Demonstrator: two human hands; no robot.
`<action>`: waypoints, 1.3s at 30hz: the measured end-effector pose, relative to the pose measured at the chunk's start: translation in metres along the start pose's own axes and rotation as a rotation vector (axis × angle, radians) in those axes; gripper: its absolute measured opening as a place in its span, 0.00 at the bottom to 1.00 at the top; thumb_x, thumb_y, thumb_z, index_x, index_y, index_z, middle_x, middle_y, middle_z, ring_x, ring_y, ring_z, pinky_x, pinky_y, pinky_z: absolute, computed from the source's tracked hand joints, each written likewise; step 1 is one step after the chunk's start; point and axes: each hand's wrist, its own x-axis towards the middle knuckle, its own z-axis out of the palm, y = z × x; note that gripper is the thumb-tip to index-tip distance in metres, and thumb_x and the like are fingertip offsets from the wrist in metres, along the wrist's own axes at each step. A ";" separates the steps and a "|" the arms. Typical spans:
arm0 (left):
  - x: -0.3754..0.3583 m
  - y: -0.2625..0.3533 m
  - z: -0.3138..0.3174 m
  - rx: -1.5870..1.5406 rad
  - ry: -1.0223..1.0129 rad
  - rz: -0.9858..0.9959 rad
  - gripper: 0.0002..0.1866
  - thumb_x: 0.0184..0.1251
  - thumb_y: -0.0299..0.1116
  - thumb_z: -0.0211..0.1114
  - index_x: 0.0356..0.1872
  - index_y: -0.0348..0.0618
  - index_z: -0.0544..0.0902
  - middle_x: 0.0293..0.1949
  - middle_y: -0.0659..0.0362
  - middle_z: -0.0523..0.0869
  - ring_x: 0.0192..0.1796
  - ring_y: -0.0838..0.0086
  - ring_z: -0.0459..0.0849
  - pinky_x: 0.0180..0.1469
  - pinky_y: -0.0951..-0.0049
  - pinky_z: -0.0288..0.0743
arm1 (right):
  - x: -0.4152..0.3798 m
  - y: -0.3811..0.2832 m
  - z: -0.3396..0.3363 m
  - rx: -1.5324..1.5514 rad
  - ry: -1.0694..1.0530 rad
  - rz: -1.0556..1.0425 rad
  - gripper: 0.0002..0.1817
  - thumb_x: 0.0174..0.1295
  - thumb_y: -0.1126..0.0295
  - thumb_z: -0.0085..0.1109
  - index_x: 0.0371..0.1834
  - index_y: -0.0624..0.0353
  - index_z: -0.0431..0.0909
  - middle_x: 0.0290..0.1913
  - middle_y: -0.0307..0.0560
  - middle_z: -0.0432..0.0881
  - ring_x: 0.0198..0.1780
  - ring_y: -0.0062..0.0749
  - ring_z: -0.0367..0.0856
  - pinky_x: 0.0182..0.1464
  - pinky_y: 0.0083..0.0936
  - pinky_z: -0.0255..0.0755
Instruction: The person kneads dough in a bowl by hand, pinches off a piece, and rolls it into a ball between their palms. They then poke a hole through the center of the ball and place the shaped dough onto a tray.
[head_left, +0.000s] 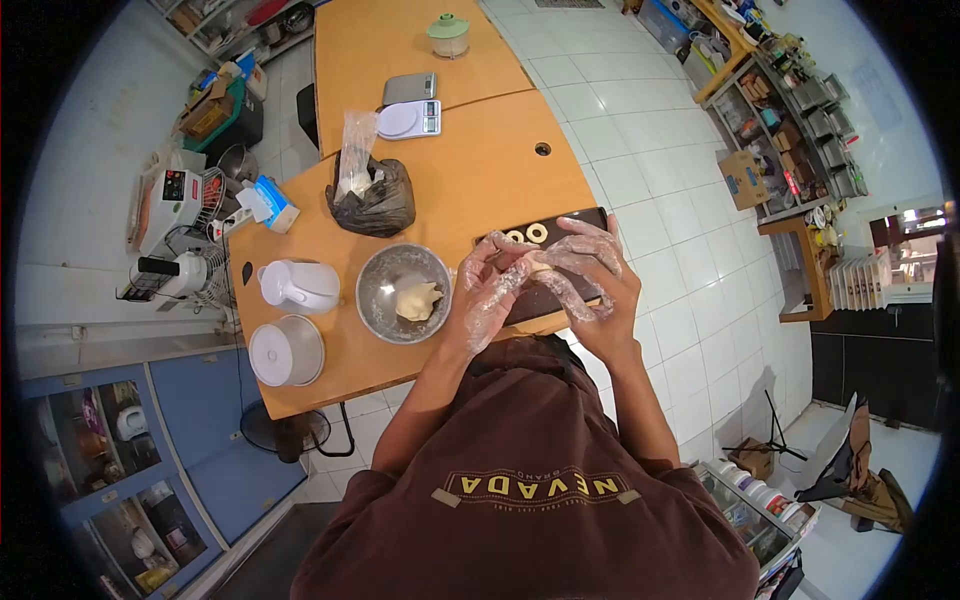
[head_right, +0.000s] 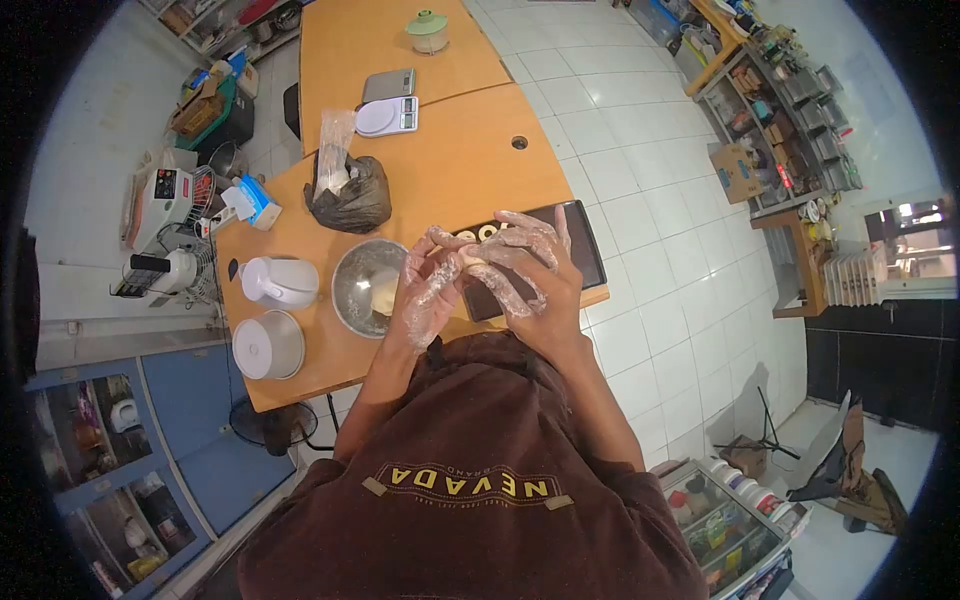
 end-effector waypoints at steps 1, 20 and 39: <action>0.000 0.001 0.000 -0.007 -0.012 0.006 0.09 0.78 0.28 0.66 0.54 0.41 0.80 0.56 0.55 0.87 0.58 0.72 0.87 0.61 0.63 0.83 | 0.000 0.002 0.001 0.016 0.012 0.004 0.12 0.54 0.74 0.78 0.43 0.53 0.92 0.47 0.41 0.89 0.65 0.44 0.84 0.81 0.60 0.48; -0.001 0.010 0.010 0.208 0.037 0.112 0.15 0.72 0.20 0.69 0.57 0.33 0.82 0.57 0.51 0.87 0.59 0.68 0.86 0.67 0.68 0.78 | -0.002 -0.004 0.007 0.121 0.076 0.143 0.18 0.54 0.81 0.76 0.50 0.63 0.88 0.48 0.52 0.90 0.49 0.45 0.89 0.55 0.35 0.81; 0.002 0.006 -0.003 0.487 0.043 0.183 0.14 0.72 0.21 0.68 0.56 0.33 0.84 0.56 0.52 0.88 0.59 0.70 0.85 0.65 0.68 0.78 | -0.011 -0.008 0.020 0.178 0.116 0.304 0.17 0.55 0.80 0.77 0.50 0.63 0.89 0.48 0.52 0.90 0.49 0.41 0.89 0.54 0.32 0.81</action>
